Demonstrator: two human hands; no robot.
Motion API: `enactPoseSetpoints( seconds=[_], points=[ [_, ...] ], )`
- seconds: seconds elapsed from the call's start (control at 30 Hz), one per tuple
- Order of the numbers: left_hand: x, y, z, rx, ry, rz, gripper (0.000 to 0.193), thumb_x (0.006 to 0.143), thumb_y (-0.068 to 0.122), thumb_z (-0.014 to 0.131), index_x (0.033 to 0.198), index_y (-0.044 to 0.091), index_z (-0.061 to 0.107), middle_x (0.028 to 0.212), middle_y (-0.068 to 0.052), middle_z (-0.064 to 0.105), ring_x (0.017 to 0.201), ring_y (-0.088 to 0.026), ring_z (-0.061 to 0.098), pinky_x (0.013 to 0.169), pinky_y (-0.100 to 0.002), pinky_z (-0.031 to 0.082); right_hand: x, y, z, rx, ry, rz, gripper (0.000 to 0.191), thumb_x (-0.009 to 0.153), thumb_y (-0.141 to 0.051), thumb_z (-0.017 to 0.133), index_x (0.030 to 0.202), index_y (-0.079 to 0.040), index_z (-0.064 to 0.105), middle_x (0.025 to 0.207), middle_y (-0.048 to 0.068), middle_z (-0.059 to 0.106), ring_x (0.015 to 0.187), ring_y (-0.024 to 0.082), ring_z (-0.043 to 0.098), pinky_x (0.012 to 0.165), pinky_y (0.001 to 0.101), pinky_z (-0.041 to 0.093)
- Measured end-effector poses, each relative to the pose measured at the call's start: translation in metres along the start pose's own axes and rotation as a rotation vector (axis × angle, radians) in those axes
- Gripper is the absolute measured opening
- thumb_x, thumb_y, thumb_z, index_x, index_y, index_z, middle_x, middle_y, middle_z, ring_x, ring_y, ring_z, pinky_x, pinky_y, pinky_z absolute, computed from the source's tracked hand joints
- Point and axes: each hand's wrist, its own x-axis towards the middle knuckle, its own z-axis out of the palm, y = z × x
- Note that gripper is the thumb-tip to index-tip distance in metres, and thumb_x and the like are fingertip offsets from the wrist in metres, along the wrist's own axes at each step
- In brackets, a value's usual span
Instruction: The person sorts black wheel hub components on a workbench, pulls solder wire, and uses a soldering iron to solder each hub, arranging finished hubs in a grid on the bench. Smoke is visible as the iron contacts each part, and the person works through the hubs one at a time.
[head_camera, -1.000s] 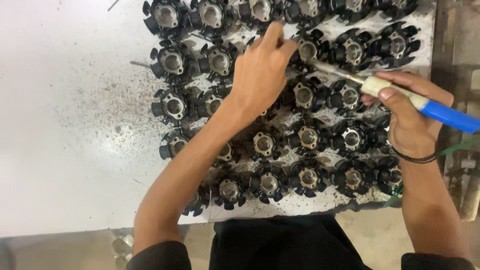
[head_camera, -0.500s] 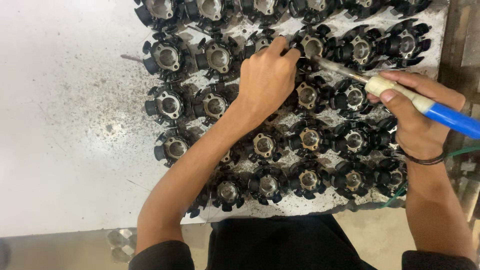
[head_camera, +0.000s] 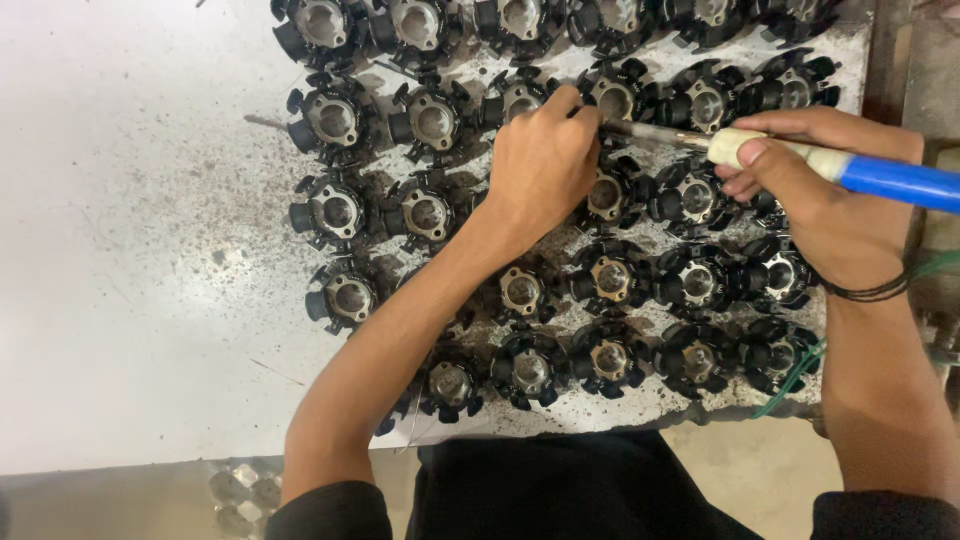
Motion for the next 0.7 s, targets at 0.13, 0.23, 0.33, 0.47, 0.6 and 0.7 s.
enactPoseSetpoints(
  seconds=[0.13, 0.23, 0.33, 0.47, 0.6, 0.7],
  points=[
    [-0.002, -0.001, 0.005, -0.028, 0.035, -0.015, 0.009, 0.081, 0.004, 0.072, 0.09, 0.002, 0.07, 0.097, -0.015, 0.066, 0.068, -0.04, 0.07, 0.059, -0.05, 0.057, -0.001, 0.005, -0.001, 0.017, 0.025, 0.045, 0.017, 0.102, 0.002, 0.065, 0.116, 0.01, 0.068, 0.099, 0.021, 0.072, 0.084, 0.021, 0.073, 0.073, 0.0285, 0.061],
    [-0.002, -0.003, 0.011, -0.07, 0.064, -0.031, 0.011, 0.08, 0.006, 0.073, 0.091, 0.003, 0.071, 0.094, -0.014, 0.066, 0.067, -0.039, 0.069, 0.059, -0.05, 0.056, -0.003, 0.011, -0.004, 0.066, -0.036, -0.023, 0.014, 0.111, 0.002, 0.067, 0.12, 0.012, 0.068, 0.103, 0.022, 0.073, 0.088, 0.022, 0.075, 0.076, 0.0277, 0.063],
    [0.001, -0.001, 0.013, -0.094, 0.046, -0.064, 0.013, 0.082, 0.004, 0.071, 0.095, 0.002, 0.072, 0.093, -0.014, 0.067, 0.066, -0.038, 0.07, 0.057, -0.048, 0.057, -0.004, 0.016, -0.006, 0.002, -0.016, -0.018, 0.018, 0.101, 0.001, 0.065, 0.115, 0.011, 0.067, 0.099, 0.021, 0.071, 0.084, 0.021, 0.073, 0.072, 0.0285, 0.061],
    [0.005, 0.017, -0.019, -0.112, 0.003, -0.051, 0.015, 0.083, 0.003, 0.07, 0.097, 0.0, 0.069, 0.094, -0.016, 0.067, 0.069, -0.038, 0.071, 0.06, -0.047, 0.059, -0.006, 0.02, -0.015, 0.074, -0.024, 0.002, 0.016, 0.111, 0.0, 0.068, 0.121, 0.012, 0.069, 0.102, 0.022, 0.074, 0.085, 0.022, 0.074, 0.075, 0.0282, 0.062],
    [0.014, 0.04, -0.086, -0.037, -0.203, 0.075, 0.026, 0.082, -0.004, 0.065, 0.108, 0.001, 0.067, 0.069, -0.013, 0.064, 0.062, -0.033, 0.072, 0.058, -0.046, 0.058, -0.006, 0.028, -0.024, 0.229, 0.13, 0.027, 0.02, 0.101, -0.006, 0.065, 0.114, 0.008, 0.069, 0.098, 0.02, 0.073, 0.08, 0.023, 0.074, 0.072, 0.0292, 0.062],
    [0.043, 0.039, -0.116, -0.145, 0.154, 0.242, 0.011, 0.089, -0.005, 0.068, 0.097, 0.002, 0.065, 0.069, -0.01, 0.065, 0.063, -0.035, 0.07, 0.06, -0.047, 0.055, 0.003, 0.046, -0.018, 0.413, 0.118, -0.012, 0.021, 0.102, -0.004, 0.064, 0.117, 0.01, 0.068, 0.102, 0.022, 0.072, 0.085, 0.024, 0.074, 0.079, 0.0308, 0.063]
  ],
)
